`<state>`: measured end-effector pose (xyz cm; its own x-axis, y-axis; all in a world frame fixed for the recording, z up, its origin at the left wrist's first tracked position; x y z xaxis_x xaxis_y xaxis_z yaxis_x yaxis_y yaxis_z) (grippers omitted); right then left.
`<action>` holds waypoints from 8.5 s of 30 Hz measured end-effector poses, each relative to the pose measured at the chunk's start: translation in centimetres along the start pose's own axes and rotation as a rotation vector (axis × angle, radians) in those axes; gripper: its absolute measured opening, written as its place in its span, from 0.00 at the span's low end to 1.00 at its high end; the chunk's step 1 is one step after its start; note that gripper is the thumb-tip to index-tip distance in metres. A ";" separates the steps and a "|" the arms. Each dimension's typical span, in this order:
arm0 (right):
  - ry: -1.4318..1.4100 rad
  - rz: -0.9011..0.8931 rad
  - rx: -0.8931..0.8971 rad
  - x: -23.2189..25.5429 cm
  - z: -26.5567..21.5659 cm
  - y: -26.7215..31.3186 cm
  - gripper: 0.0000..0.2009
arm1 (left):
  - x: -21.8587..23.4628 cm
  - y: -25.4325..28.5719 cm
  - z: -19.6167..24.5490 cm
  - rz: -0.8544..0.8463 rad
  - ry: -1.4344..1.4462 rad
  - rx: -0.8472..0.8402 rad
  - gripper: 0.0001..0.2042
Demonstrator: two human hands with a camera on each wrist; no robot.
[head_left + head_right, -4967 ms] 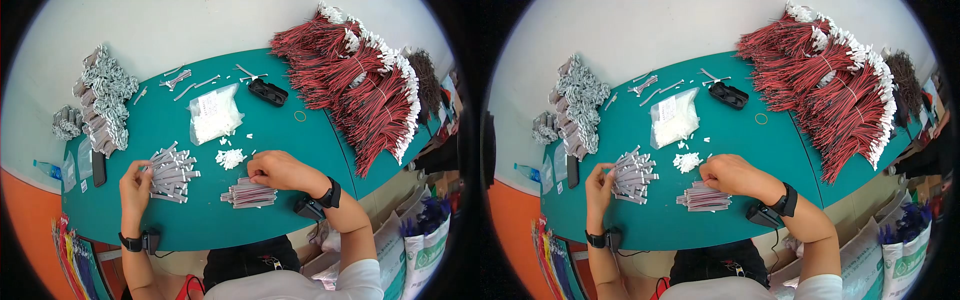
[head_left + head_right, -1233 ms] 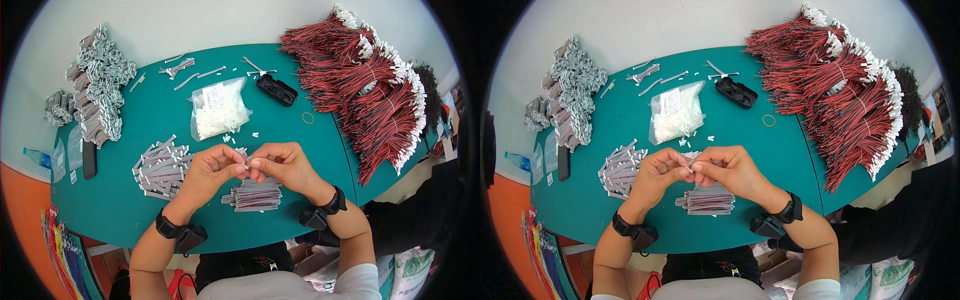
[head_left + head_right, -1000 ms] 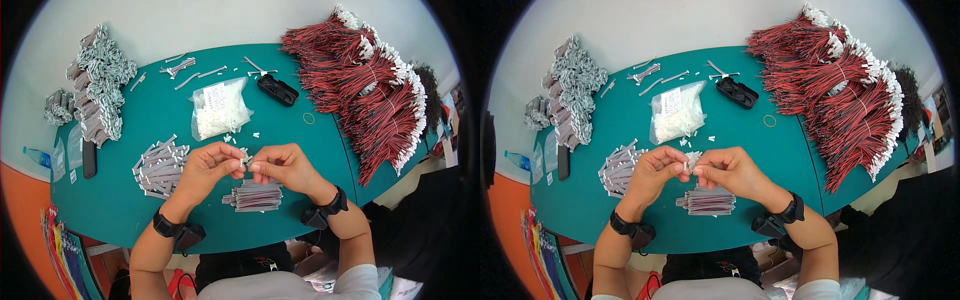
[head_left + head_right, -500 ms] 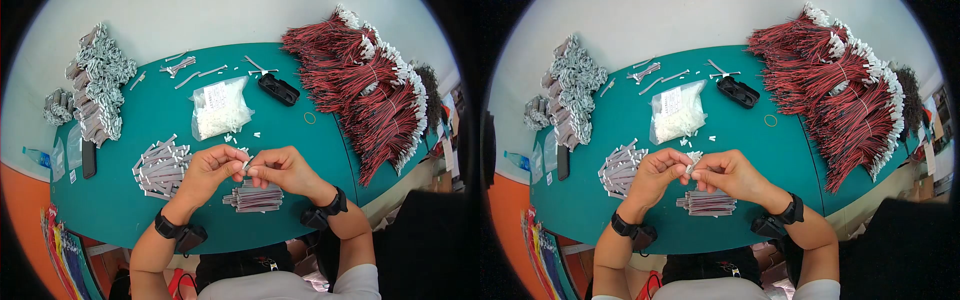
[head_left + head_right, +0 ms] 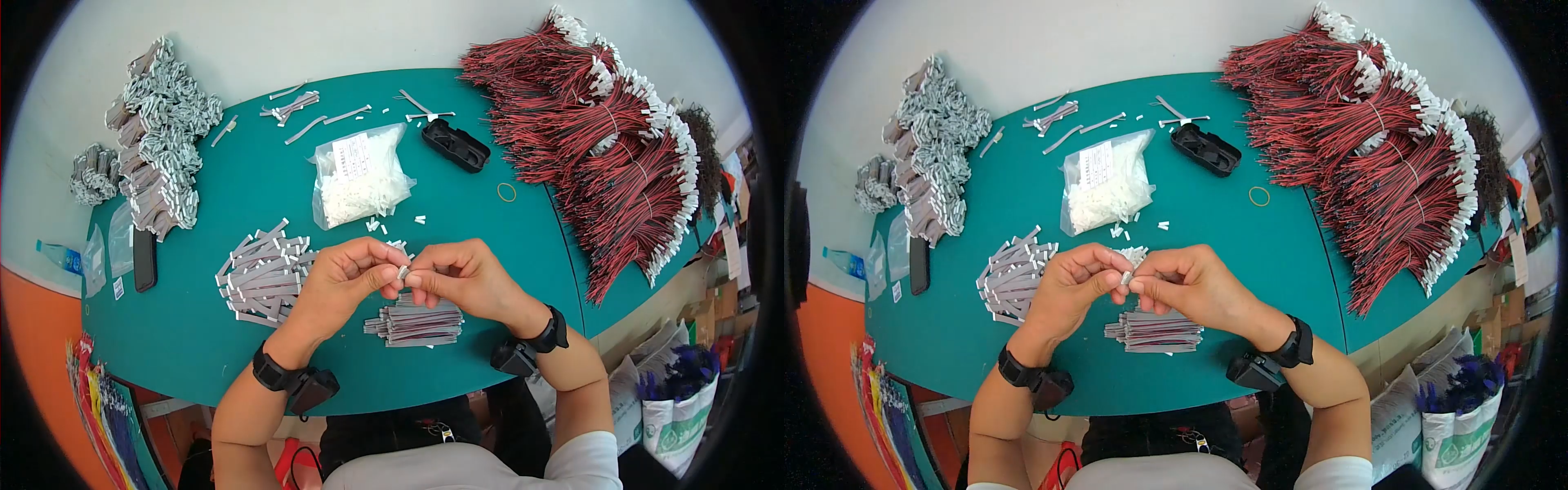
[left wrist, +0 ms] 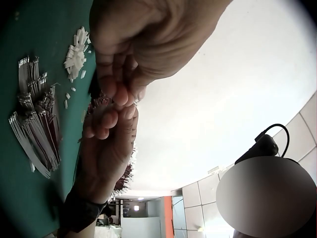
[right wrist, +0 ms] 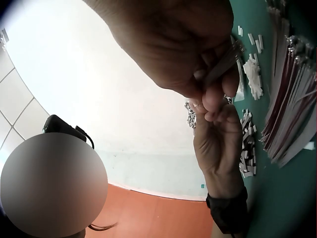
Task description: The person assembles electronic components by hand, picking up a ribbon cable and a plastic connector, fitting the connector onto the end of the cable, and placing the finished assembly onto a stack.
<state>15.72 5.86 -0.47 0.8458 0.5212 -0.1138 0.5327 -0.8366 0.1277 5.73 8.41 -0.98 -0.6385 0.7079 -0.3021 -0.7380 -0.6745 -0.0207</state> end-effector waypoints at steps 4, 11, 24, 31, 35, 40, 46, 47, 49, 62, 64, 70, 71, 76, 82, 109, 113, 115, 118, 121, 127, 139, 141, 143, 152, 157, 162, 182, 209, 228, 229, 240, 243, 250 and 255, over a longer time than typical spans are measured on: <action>-0.014 -0.002 -0.002 0.0 0.2 0.0 0.06 | 0.0 0.0 0.0 -0.006 0.006 -0.002 0.07; -0.017 -0.002 -0.010 0.0 0.1 -0.1 0.06 | -0.1 0.0 0.0 -0.013 -0.016 0.003 0.07; -0.007 -0.016 -0.043 -0.2 0.1 0.1 0.06 | -0.4 0.4 0.8 0.037 -0.155 -0.090 0.06; 0.054 0.038 -0.023 -0.1 0.3 0.3 0.09 | -0.4 0.8 1.7 0.133 -0.384 -0.134 0.06; 0.068 0.080 0.056 -0.2 -0.3 0.4 0.09 | -0.3 0.8 1.4 0.142 -0.277 -0.128 0.06; 0.124 0.124 0.078 0.0 -0.7 0.7 0.09 | -0.4 0.9 1.4 0.149 -0.250 -0.152 0.06; 0.180 0.165 0.091 0.1 -0.9 0.7 0.10 | -0.5 1.0 1.1 0.151 -0.234 -0.169 0.06; 0.184 0.170 0.091 0.2 -0.8 0.7 0.10 | -0.6 0.9 1.0 0.149 -0.229 -0.162 0.06; 0.157 0.157 0.080 0.2 -0.8 0.6 0.10 | -0.7 0.8 1.1 0.147 -0.223 -0.156 0.06; 0.174 0.129 0.076 -0.2 -0.9 0.6 0.09 | -0.6 0.9 0.8 0.140 -0.212 -0.143 0.06; 0.164 0.132 0.072 -0.1 -1.0 0.6 0.08 | -0.8 0.7 1.0 0.114 -0.204 -0.147 0.07; 0.138 0.109 0.107 -0.2 -1.1 0.6 0.07 | -1.0 0.4 1.7 0.026 -0.388 -0.064 0.13; 0.141 0.111 0.110 -0.2 -1.0 0.5 0.07 | -1.2 0.5 1.7 0.001 -0.503 -0.055 0.15; 0.139 0.072 0.122 -0.7 -0.8 0.4 0.07 | -2.3 0.6 2.1 -0.064 -0.787 -0.043 0.15; 0.105 0.008 0.028 -1.3 -0.4 0.5 0.08 | -2.4 0.7 2.1 -0.054 -0.726 -0.026 0.16; 0.230 -0.052 0.040 -1.5 -0.2 0.2 0.11 | -1.8 0.2 1.1 -0.102 -0.607 -0.036 0.13; 0.309 -0.055 0.043 -2.0 -1.1 0.5 0.11 | -1.6 0.4 1.6 -0.007 -0.594 -0.073 0.13; 0.335 -0.056 0.043 -2.2 -1.3 0.6 0.11 | -1.3 0.4 1.6 0.017 -0.569 -0.107 0.13; 0.235 -0.054 0.012 -1.6 -0.8 0.6 0.11 | -1.6 0.6 1.7 0.035 -0.557 -0.102 0.12; 0.161 -0.066 0.007 -1.0 -0.7 0.4 0.11 | -2.2 0.5 2.6 0.029 -0.592 -0.165 0.12; 0.168 0.010 0.001 0.4 -0.8 0.2 0.09 | -0.2 0.6 2.3 0.171 -0.462 -0.172 0.11; -0.292 0.179 0.254 2.5 -2.0 0.4 0.05 | -2.2 0.6 -0.2 0.015 -0.462 0.011 0.07; -0.260 0.144 0.249 1.9 -2.1 0.2 0.05 | -1.8 0.6 0.8 0.052 -0.516 -0.020 0.07; -0.162 0.094 0.221 1.7 -1.5 0.3 0.05 | -1.3 0.5 0.9 0.068 -0.422 -0.116 0.07; -0.054 0.066 0.120 -0.2 -0.9 0.1 0.04 | -0.4 0.7 1.2 0.176 -0.065 -0.118 0.04; -0.081 0.064 0.147 -0.2 -0.7 0.0 0.04 | -0.3 0.7 0.7 0.194 -0.015 -0.061 0.04; -0.096 0.080 0.148 -0.2 -0.6 0.0 0.04 | 0.2 0.8 -0.6 0.213 0.062 -0.017 0.04; -0.168 0.057 0.152 -0.5 -0.5 -0.1 0.04 | 0.2 0.7 -1.1 0.197 0.175 -0.038 0.03; -0.103 0.080 0.159 -0.7 -0.3 0.1 0.03 | 0.6 1.1 -0.8 0.244 0.117 -0.033 0.06; -0.092 0.017 0.111 -1.1 -0.2 -0.1 0.04 | 0.2 1.5 1.2 0.265 -0.072 -0.184 0.04; -0.094 0.015 0.115 -1.1 -0.2 -0.1 0.04 | 0.2 1.5 1.2 0.267 -0.055 -0.186 0.04; -0.003 0.141 0.131 -0.3 -0.8 0.2 0.08 | 0.4 1.6 -0.6 0.306 0.025 -0.061 0.08; 0.003 0.139 0.137 -0.2 -0.8 0.3 0.08 | 0.6 1.4 -0.6 0.280 0.045 -0.091 0.08; 0.013 0.129 0.115 -0.5 -0.7 0.3 0.08 | 0.3 1.6 0.4 0.333 -0.034 -0.163 0.07; -0.010 0.137 0.127 -0.5 -0.6 0.1 0.08 | 0.2 1.8 0.5 0.369 -0.059 -0.163 0.06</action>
<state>15.39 5.59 0.19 0.9097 0.3993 -0.1138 0.4037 -0.9147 0.0171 4.14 7.41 -0.60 -0.8690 0.4198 -0.2619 -0.4158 -0.9065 -0.0734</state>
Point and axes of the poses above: each hand's wrist, its own y-axis away from the middle knuckle, its own x-axis out of the back of the hand, z = x × y, the point moved 10 cm from there along -y, towards the middle knuckle, and after that the axes turned 9 degrees about -z, right-handed, at the moved point
